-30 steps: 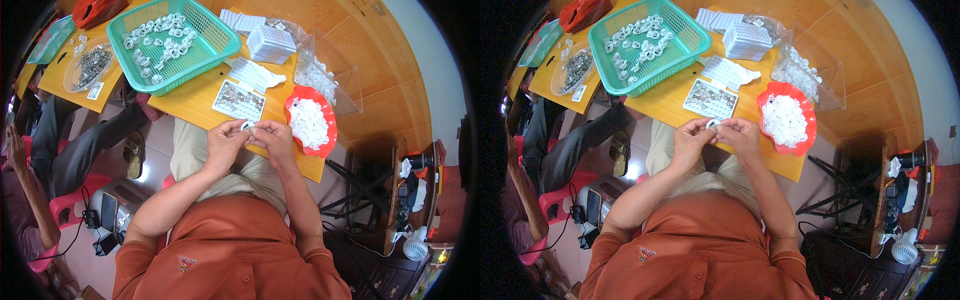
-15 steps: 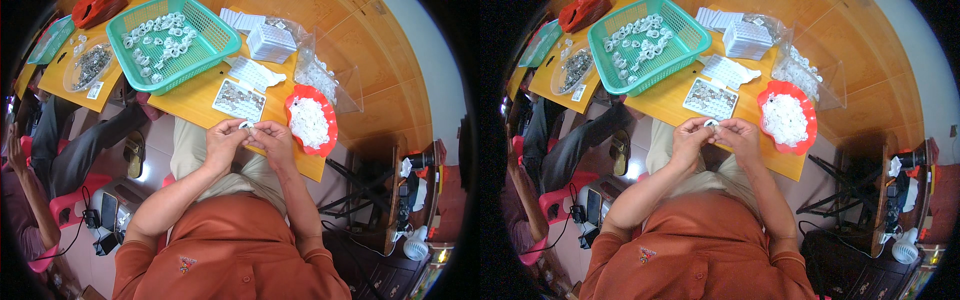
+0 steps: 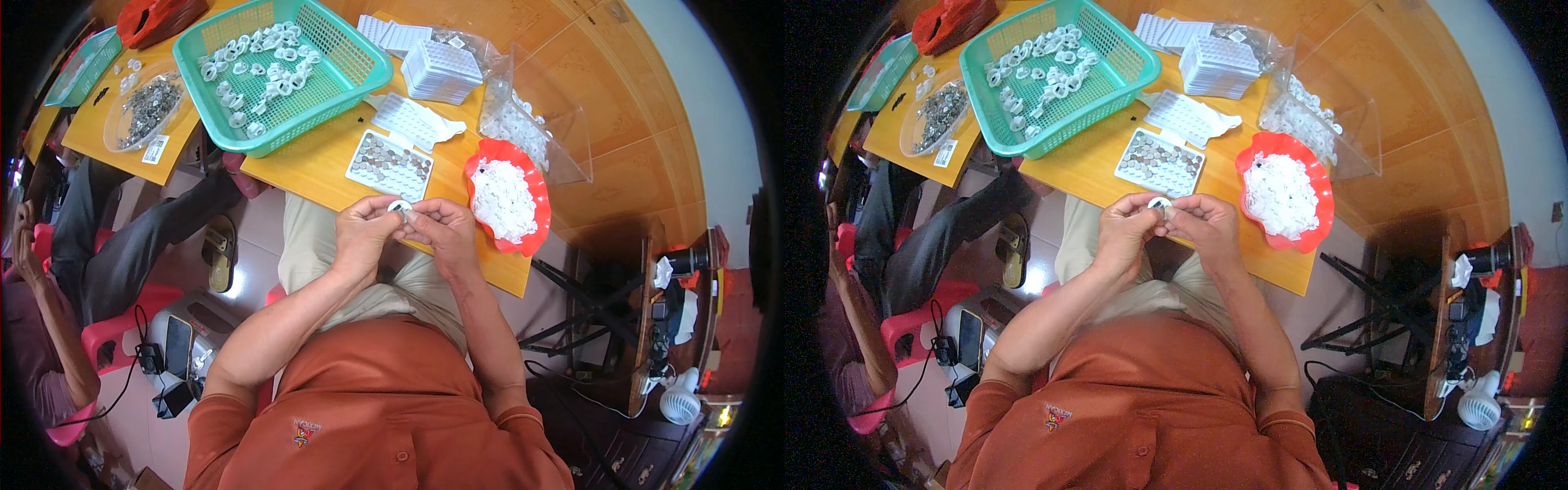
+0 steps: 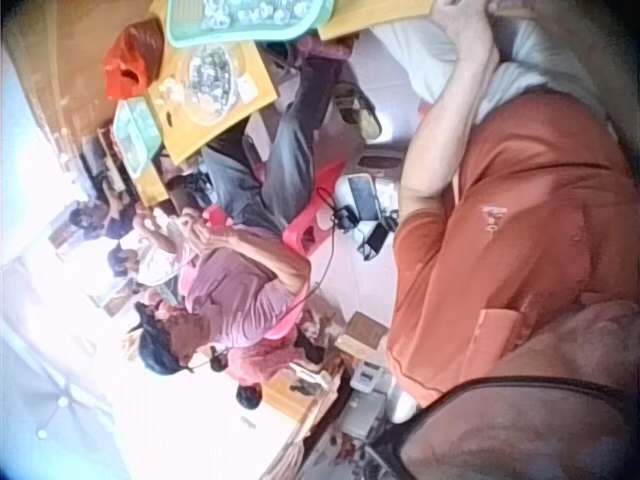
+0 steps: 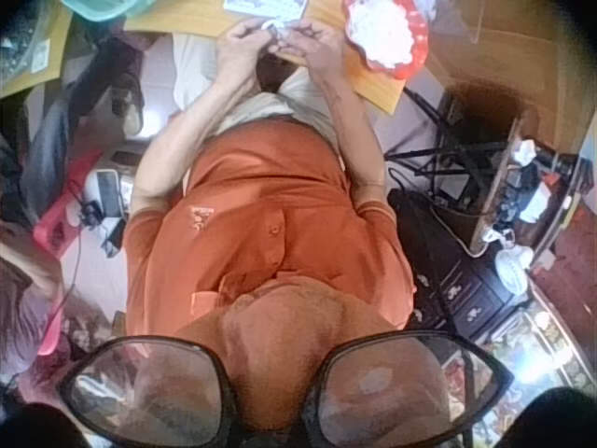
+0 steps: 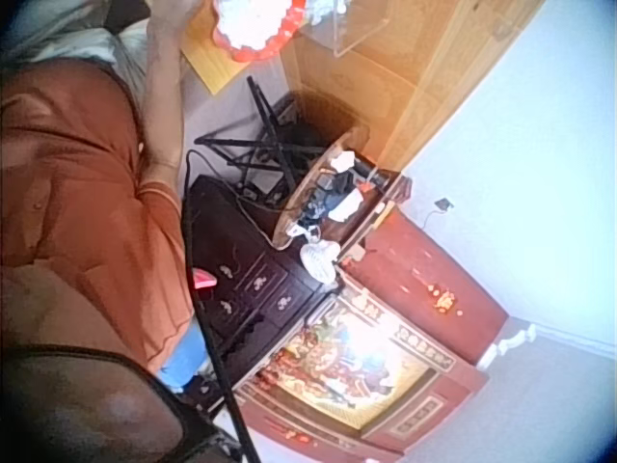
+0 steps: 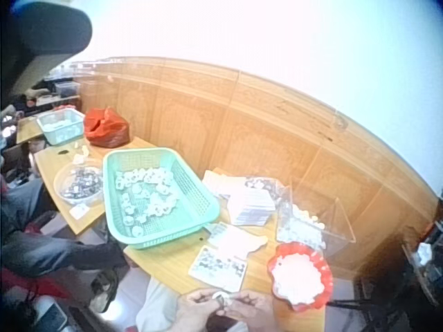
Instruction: Assembling small white plastic components by hand at a workbench.
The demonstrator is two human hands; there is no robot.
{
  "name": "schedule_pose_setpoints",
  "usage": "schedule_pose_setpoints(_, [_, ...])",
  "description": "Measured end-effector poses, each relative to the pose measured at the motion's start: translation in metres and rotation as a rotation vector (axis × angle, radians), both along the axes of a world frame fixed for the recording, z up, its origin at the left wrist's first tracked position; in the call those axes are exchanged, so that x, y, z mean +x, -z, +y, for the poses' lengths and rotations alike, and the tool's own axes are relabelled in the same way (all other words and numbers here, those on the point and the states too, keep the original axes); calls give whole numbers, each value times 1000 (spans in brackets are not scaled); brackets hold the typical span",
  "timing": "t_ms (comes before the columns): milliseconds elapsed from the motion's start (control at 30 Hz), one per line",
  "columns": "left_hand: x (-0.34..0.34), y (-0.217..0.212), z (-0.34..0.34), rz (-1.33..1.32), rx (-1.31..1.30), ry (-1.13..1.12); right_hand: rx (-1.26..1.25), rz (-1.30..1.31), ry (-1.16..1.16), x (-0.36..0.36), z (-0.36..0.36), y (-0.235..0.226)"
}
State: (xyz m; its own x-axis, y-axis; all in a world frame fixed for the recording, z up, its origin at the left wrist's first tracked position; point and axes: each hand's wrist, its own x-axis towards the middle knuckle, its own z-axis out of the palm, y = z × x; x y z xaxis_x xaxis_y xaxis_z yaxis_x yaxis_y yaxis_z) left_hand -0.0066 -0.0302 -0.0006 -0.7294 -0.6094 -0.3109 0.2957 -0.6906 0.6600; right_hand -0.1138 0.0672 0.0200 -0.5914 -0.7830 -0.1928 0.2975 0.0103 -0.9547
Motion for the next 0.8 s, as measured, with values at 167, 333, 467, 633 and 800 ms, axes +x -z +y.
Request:
schedule_pose_setpoints(167, [0, -1, -3, -50, -17, 2, 70, 208, 91, -9, 0, -3])
schedule_pose_setpoints(333, [-1, -2, -7, -101, -13, -40, 147, 448, 138, -29, -7, -12])
schedule_pose_setpoints(467, [0, -1, -7, -103, -20, -33, 319, 741, 108, -43, -16, -4])
schedule_pose_setpoints(633, [1, -1, -8, -107, -23, -37, 512, 1203, -5, -47, -32, -10])
schedule_pose_setpoints(800, [1, -1, -8, -114, -28, -41, 746, 1240, -43, -45, -40, -10])
